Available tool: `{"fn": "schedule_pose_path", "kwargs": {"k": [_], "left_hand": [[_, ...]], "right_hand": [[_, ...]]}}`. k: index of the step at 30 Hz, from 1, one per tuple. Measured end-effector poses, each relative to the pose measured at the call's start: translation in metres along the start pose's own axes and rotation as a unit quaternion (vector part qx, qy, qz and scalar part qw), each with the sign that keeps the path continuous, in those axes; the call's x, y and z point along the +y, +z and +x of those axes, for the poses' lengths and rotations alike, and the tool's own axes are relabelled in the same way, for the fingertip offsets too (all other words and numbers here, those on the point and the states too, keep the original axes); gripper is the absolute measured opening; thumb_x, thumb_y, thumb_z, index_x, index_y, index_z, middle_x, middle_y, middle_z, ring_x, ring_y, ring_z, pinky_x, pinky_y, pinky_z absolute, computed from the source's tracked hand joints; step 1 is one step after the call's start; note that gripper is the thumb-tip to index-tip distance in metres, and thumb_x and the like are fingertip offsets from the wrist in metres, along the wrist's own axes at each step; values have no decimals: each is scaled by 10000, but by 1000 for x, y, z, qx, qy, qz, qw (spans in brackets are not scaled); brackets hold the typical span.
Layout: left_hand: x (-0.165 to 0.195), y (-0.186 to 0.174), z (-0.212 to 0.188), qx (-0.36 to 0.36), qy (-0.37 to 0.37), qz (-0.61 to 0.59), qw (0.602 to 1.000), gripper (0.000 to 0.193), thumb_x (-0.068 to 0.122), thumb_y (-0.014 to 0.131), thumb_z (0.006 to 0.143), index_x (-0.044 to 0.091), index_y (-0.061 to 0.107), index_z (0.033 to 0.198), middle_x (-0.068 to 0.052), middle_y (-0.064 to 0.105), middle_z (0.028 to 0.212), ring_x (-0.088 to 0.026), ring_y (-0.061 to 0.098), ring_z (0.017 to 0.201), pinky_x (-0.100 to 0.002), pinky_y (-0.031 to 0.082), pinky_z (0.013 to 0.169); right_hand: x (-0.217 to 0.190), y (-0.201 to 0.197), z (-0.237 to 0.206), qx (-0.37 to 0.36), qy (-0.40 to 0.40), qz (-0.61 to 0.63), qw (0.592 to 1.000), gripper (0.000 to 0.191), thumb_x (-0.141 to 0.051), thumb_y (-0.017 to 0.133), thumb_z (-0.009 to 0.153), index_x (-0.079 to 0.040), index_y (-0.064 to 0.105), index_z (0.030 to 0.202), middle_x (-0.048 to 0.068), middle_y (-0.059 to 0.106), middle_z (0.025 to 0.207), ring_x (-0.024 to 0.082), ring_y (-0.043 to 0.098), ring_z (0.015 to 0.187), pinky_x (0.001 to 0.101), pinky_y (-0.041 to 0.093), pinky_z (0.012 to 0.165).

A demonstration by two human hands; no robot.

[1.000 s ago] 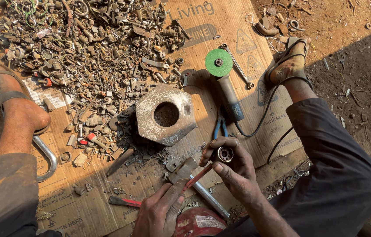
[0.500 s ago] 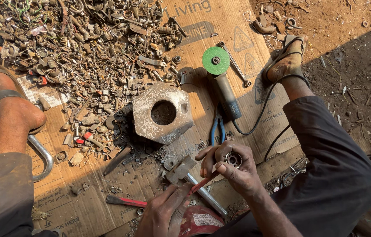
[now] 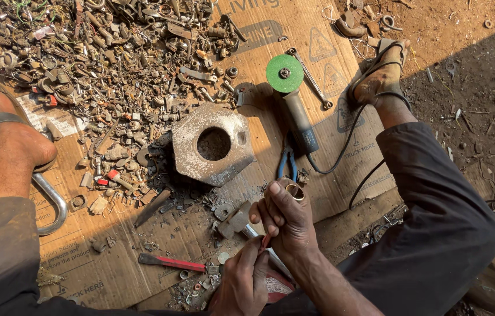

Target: The person sits on the ground and uses a hammer and chisel to break apart a metal lock. They then use an angle grinder to cut and grind various metal parts, including a cylindrical component and a motor armature, while holding them with pliers.

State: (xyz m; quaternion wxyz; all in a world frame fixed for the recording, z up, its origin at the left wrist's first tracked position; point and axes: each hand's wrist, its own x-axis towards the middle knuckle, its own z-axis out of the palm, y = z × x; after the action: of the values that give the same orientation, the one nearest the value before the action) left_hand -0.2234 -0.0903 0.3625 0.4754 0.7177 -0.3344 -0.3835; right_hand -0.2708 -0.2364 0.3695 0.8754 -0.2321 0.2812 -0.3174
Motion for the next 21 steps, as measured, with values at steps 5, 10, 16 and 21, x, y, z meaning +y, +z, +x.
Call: {"fn": "schedule_pose_path", "kwargs": {"k": [5,10,16,21], "left_hand": [[-16,-5,3,13,-6,2,1000,348,228,493,1035,-3,640,1249,-254,753,919,-382,792,752,-485,588,602],[-30,-21,3,-28,18,-28,999,402,292,475,1051,-8,635,1266,-195,736,868,-298,775,735,-445,590,607],[-21,-30,8,-40,-36,-18,998,392,292,522,1046,-17,622,1266,-127,676,750,-186,658,626,-408,497,556],[-7,-39,16,-27,-127,-68,989,355,237,524,1016,44,624,1297,-106,565,641,-165,530,542,-404,419,502]], "right_hand": [[-6,8,2,-48,0,-122,991,269,-191,789,958,-70,571,859,20,568,631,169,620,561,430,616,780],[-19,-3,10,-143,24,-100,984,460,-264,829,866,-74,555,1183,98,653,970,233,690,962,452,606,921],[-13,-19,10,-132,92,27,987,568,-406,679,960,-6,534,1337,190,640,1199,282,642,1144,453,552,976],[-6,-34,21,-94,130,-73,984,504,-320,601,990,13,523,1360,198,652,1229,264,643,1140,419,530,1012]]}}
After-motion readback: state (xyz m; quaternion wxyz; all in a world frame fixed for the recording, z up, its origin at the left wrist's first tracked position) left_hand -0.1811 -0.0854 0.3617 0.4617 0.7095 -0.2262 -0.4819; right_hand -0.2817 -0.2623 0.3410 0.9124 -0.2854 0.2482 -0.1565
